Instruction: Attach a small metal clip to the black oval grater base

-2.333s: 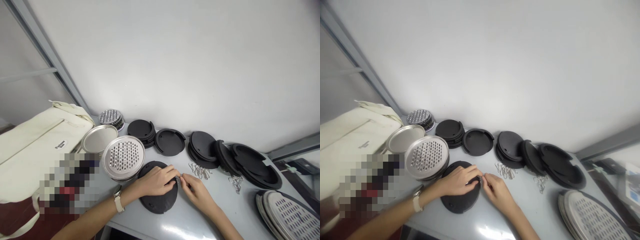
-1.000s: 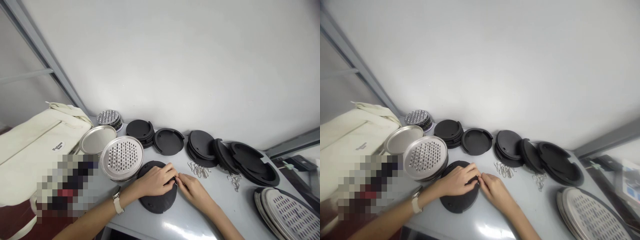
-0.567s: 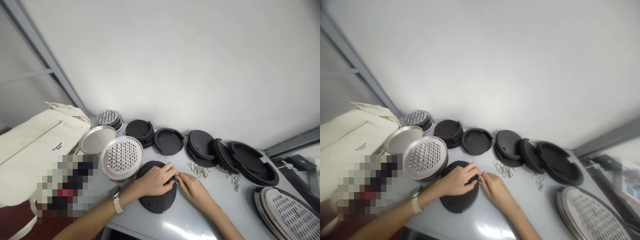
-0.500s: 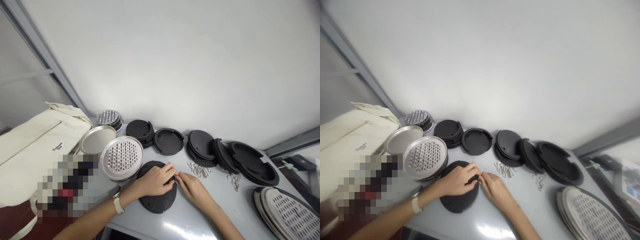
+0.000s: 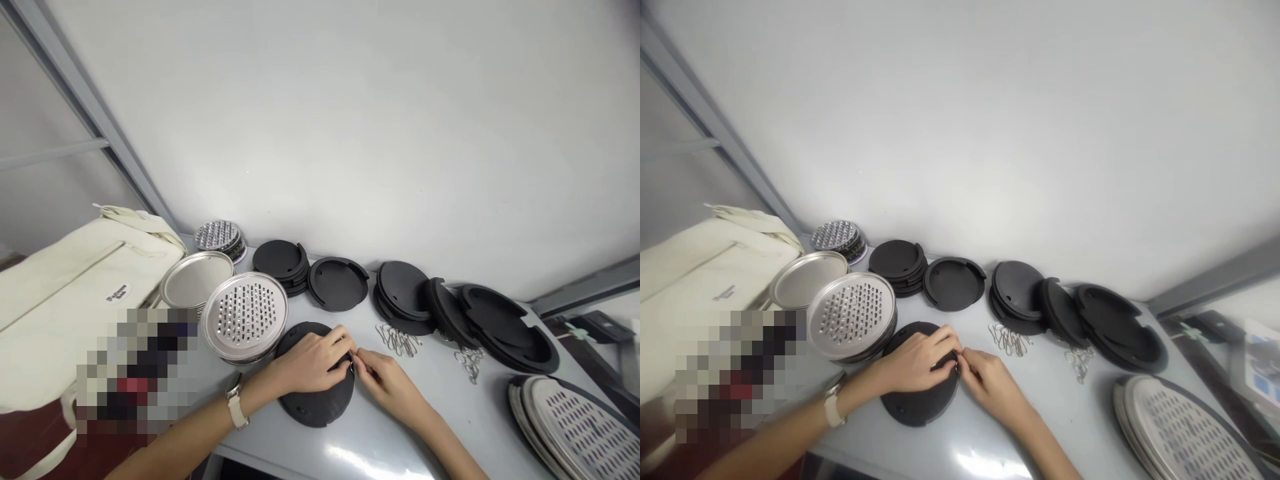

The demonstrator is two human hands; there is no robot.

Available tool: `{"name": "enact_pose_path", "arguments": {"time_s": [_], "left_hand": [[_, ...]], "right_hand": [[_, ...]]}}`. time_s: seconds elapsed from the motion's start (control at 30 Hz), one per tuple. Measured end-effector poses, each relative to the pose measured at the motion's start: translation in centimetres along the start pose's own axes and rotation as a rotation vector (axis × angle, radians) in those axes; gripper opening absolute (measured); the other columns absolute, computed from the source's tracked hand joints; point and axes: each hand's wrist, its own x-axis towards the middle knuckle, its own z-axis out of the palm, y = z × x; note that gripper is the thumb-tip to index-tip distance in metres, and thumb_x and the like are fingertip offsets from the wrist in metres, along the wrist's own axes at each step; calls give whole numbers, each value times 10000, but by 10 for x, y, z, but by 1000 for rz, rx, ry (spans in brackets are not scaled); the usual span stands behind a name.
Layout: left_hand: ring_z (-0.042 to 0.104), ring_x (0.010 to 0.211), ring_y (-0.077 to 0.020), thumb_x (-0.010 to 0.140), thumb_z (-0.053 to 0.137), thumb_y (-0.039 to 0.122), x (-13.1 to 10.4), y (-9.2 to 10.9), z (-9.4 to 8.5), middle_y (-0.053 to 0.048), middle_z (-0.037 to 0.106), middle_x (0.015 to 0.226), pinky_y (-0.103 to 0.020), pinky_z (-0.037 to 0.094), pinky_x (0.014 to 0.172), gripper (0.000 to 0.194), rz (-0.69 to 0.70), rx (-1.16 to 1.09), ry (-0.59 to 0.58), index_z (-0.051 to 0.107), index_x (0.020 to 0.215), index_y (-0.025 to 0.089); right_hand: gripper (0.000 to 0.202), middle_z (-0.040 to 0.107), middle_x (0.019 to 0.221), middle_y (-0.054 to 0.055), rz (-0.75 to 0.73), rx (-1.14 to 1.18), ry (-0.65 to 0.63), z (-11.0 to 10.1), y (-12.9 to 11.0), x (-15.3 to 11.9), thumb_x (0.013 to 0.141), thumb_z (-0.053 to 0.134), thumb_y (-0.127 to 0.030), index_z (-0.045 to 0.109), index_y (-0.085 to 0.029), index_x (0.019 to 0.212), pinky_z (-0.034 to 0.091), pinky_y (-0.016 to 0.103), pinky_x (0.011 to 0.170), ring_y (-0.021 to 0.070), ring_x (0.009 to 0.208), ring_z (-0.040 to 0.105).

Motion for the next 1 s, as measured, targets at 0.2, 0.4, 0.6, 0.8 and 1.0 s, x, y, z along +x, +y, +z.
{"name": "enact_pose_path", "arguments": {"time_s": [0.2, 0.4, 0.6, 0.8, 1.0], "left_hand": [[570, 716, -126, 901, 421, 249, 0, 1, 0, -38, 515, 1046, -245, 435, 608, 130, -15, 30, 7, 464, 1008, 189], [563, 693, -125, 908, 409, 266, 0, 0, 2, -42, 521, 1023, -246, 425, 601, 147, -26, 46, 5, 473, 1016, 191], [567, 693, -131, 920, 397, 274, 0, 0, 3, -26, 540, 986, -255, 415, 609, 160, -25, 59, 2, 488, 1028, 200], [567, 687, -128, 910, 405, 259, 0, 0, 2, -38, 531, 1003, -245, 411, 601, 166, -19, 63, -21, 490, 1039, 197], [559, 673, -123, 909, 410, 257, 0, 0, 2, -31, 531, 995, -254, 407, 588, 162, -13, 55, -7, 492, 1033, 194]], "right_hand": [[301, 521, 638, -16, -13, -34, 18, 1, 0, 0, 975, 337, -282, 426, -205, 698, 339, 247, 538, 122, 558, 486], [293, 519, 640, -13, -23, -72, 14, 1, 1, 0, 978, 328, -278, 420, -207, 710, 350, 246, 549, 127, 571, 498], [292, 517, 644, -15, -14, -56, 18, -1, -1, 0, 978, 326, -278, 408, -208, 707, 347, 245, 545, 128, 577, 496], [297, 517, 633, -18, -16, -28, 29, 0, -1, 0, 972, 339, -283, 413, -208, 694, 345, 245, 536, 126, 562, 488], [302, 496, 624, -27, -8, -12, 36, 0, -1, 0, 969, 343, -294, 388, -210, 682, 339, 240, 533, 120, 553, 471]]}}
